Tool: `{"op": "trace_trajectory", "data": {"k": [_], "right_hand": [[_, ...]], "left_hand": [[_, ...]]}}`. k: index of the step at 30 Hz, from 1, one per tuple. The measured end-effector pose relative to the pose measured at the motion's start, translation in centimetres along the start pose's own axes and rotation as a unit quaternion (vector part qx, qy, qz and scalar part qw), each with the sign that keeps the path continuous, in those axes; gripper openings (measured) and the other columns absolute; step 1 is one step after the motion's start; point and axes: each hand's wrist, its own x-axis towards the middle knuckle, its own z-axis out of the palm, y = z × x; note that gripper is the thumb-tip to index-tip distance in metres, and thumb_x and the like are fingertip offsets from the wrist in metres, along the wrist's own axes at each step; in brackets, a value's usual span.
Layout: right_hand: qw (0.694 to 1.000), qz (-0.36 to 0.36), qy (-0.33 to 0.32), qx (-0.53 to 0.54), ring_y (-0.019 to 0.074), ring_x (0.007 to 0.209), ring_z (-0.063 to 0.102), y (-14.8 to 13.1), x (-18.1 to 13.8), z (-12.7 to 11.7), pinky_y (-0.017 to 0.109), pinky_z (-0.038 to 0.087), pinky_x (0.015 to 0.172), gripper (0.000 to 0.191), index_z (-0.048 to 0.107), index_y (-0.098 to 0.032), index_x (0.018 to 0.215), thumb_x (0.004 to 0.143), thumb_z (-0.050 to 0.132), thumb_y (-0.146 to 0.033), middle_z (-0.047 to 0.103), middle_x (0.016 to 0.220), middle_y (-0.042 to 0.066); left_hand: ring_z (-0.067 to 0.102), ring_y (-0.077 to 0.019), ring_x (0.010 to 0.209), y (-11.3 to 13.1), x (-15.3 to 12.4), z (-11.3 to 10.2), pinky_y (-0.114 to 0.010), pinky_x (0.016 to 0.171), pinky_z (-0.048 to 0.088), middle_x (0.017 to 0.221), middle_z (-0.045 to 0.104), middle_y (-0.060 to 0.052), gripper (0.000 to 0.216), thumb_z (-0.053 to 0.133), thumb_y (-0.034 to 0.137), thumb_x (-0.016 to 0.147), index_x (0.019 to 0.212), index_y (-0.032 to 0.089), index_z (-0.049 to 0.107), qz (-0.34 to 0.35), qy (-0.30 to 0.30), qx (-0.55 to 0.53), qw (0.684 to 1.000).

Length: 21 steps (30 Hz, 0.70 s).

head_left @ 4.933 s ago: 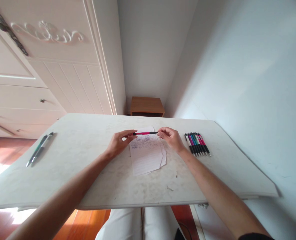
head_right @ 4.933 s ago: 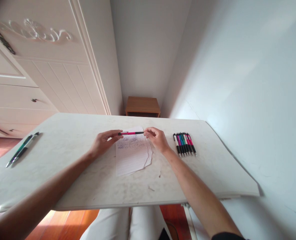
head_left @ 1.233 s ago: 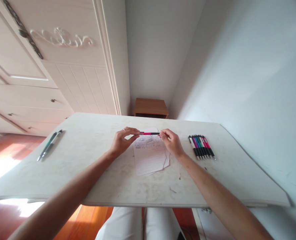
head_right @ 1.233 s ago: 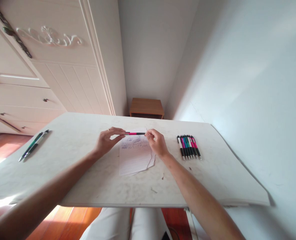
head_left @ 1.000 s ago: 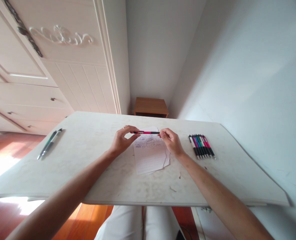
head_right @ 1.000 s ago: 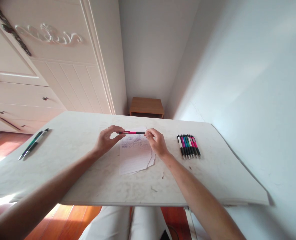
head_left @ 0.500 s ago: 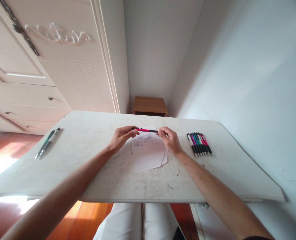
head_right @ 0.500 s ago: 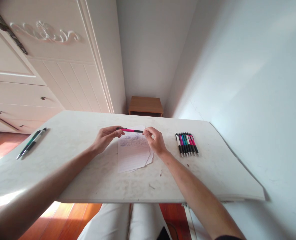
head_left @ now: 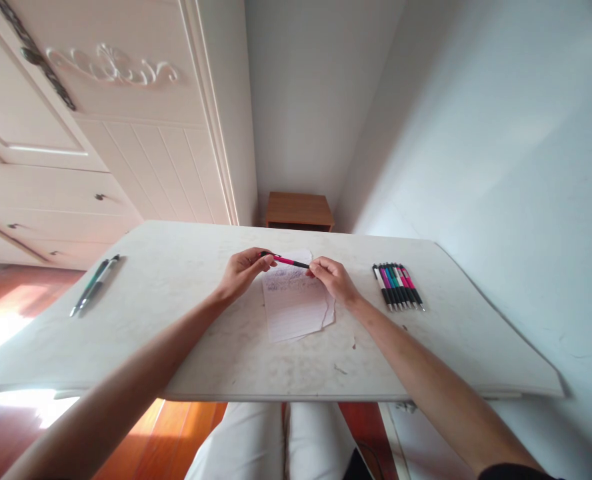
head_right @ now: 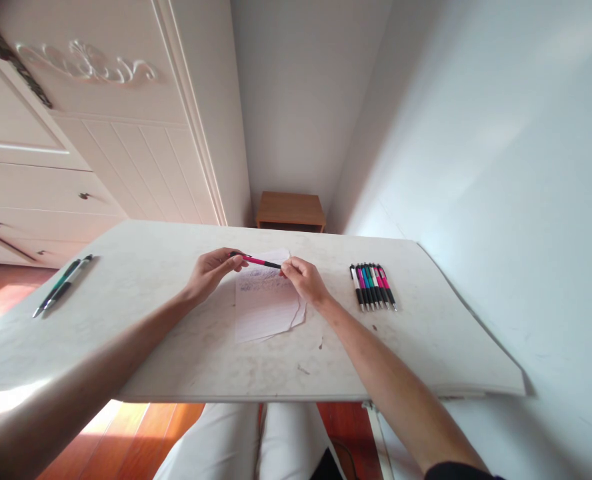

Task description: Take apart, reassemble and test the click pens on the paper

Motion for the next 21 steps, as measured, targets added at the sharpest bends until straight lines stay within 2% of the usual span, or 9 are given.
{"op": "trace_trajectory", "data": {"k": [3, 9, 12, 16, 21], "right_hand": [[1.0, 0.007, -0.017, 0.017, 0.0187, 0.082, 0.064, 0.1, 0.1, -0.1, 0.031, 0.047, 0.079, 0.026, 0.067, -0.017, 0.078, 0.087, 0.053, -0.037, 0.071, 0.08, 0.004], [1.0, -0.015, 0.016, 0.019, 0.0185, 0.084, 0.063, -0.2, 0.1, -0.7, 0.032, 0.047, 0.081, 0.03, 0.072, -0.017, 0.083, 0.09, 0.049, -0.035, 0.072, 0.084, 0.005], [0.999, -0.022, 0.009, 0.031, 0.0184, 0.083, 0.063, -0.4, 0.1, -0.9, 0.032, 0.046, 0.08, 0.032, 0.074, -0.018, 0.083, 0.091, 0.048, -0.036, 0.072, 0.086, 0.005], [0.992, 0.005, -0.035, 0.122, 0.0201, 0.091, 0.064, -0.6, 0.1, -0.8, 0.034, 0.046, 0.083, 0.034, 0.076, -0.018, 0.093, 0.091, 0.048, -0.038, 0.074, 0.099, 0.008], [0.958, 0.055, -0.116, 0.256, 0.0239, 0.104, 0.064, -1.1, 0.1, -0.8, 0.039, 0.044, 0.093, 0.04, 0.075, -0.016, 0.102, 0.089, 0.046, -0.04, 0.071, 0.114, 0.011]], "left_hand": [[0.058, -0.014, 0.065, 0.1, 0.1, 0.1, -0.027, 0.064, 0.048, 0.071, 0.068, -0.006, 0.035, 0.065, 0.047, 0.081, 0.079, 0.013, 0.07, -0.007, 0.012, -0.017, 1.0], [0.058, -0.0137, 0.062, -0.3, 0.3, -0.1, -0.028, 0.062, 0.047, 0.073, 0.069, -0.007, 0.035, 0.066, 0.048, 0.08, 0.076, 0.013, 0.069, -0.025, 0.02, -0.064, 0.997], [0.058, -0.0137, 0.062, -0.4, 0.3, -0.1, -0.029, 0.062, 0.047, 0.073, 0.07, -0.008, 0.035, 0.067, 0.047, 0.079, 0.076, 0.013, 0.07, -0.03, 0.018, -0.069, 0.997], [0.057, -0.0135, 0.063, -0.4, 0.3, -0.1, -0.028, 0.063, 0.046, 0.074, 0.071, -0.008, 0.035, 0.066, 0.046, 0.081, 0.077, 0.012, 0.071, -0.039, 0.004, -0.077, 0.996], [0.057, -0.0133, 0.063, -0.4, 0.2, 0.0, -0.027, 0.064, 0.045, 0.073, 0.069, -0.008, 0.036, 0.067, 0.046, 0.081, 0.075, 0.011, 0.07, -0.057, -0.012, -0.111, 0.992]]}}
